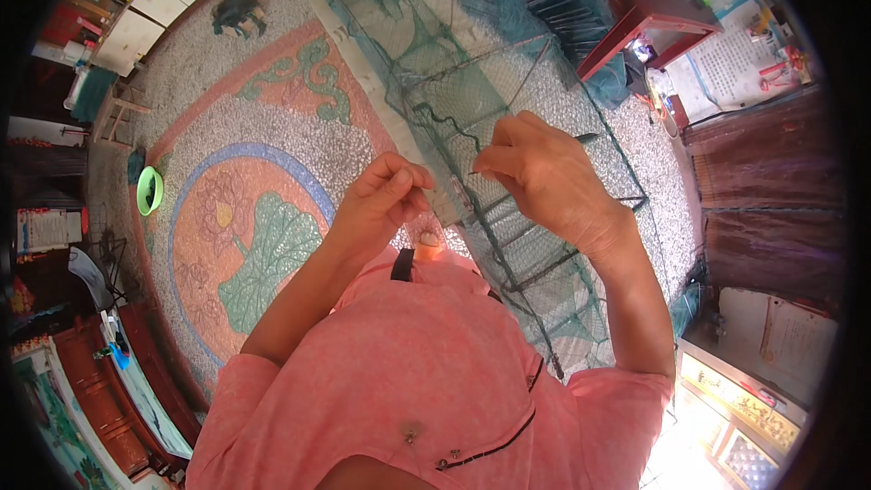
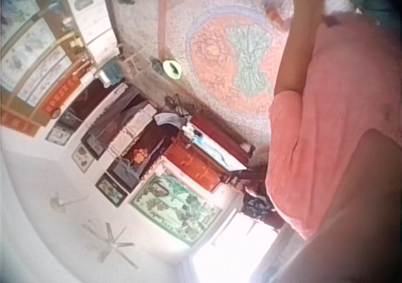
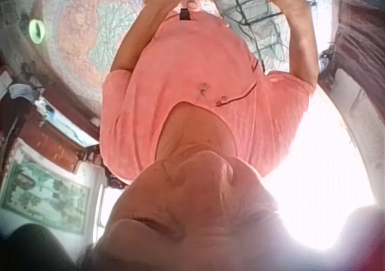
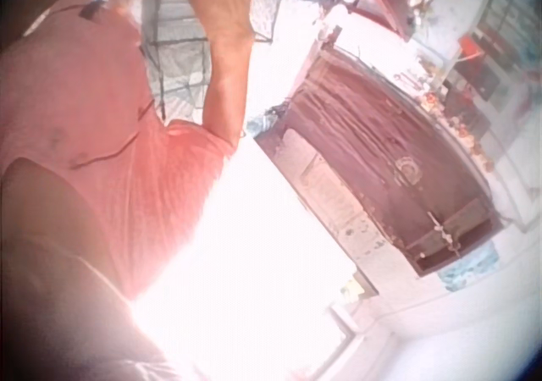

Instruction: The person assembles a large collapsible mesh fishing net by connecting internal support wires and securing sections together by hand.

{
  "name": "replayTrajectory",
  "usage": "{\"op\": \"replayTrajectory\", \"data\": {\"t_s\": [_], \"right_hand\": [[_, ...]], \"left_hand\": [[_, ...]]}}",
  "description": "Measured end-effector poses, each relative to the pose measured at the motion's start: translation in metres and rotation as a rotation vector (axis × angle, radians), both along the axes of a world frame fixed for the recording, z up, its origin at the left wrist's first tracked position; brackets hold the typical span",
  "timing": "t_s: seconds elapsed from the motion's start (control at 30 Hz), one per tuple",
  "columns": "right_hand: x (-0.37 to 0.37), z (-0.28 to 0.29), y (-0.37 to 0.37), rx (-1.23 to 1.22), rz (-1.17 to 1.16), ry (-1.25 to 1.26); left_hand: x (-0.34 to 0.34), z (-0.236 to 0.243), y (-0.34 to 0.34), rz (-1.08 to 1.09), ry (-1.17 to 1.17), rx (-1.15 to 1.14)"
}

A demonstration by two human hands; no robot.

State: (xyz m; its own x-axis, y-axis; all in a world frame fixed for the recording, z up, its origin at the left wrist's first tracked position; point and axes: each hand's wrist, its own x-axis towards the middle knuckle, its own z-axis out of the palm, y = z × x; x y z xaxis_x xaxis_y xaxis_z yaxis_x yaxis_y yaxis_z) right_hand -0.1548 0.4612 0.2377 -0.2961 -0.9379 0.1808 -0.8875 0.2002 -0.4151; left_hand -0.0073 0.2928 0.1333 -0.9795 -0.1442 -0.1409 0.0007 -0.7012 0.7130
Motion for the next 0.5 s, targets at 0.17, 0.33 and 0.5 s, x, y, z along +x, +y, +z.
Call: {"op": "replayTrajectory", "data": {"t_s": [0.17,0.33,0.5], "right_hand": [[0.001,-0.013,-0.006,-0.021,0.019,-0.044],[0.000,-0.018,-0.010,-0.062,0.061,-0.128],[0.003,-0.021,-0.019,-0.137,0.112,-0.183]], "left_hand": [[0.002,0.001,0.004,-0.005,-0.034,-0.077],[0.003,0.000,0.009,0.012,-0.061,-0.114],[0.000,-0.016,0.004,-0.015,-0.026,0.081]]}}
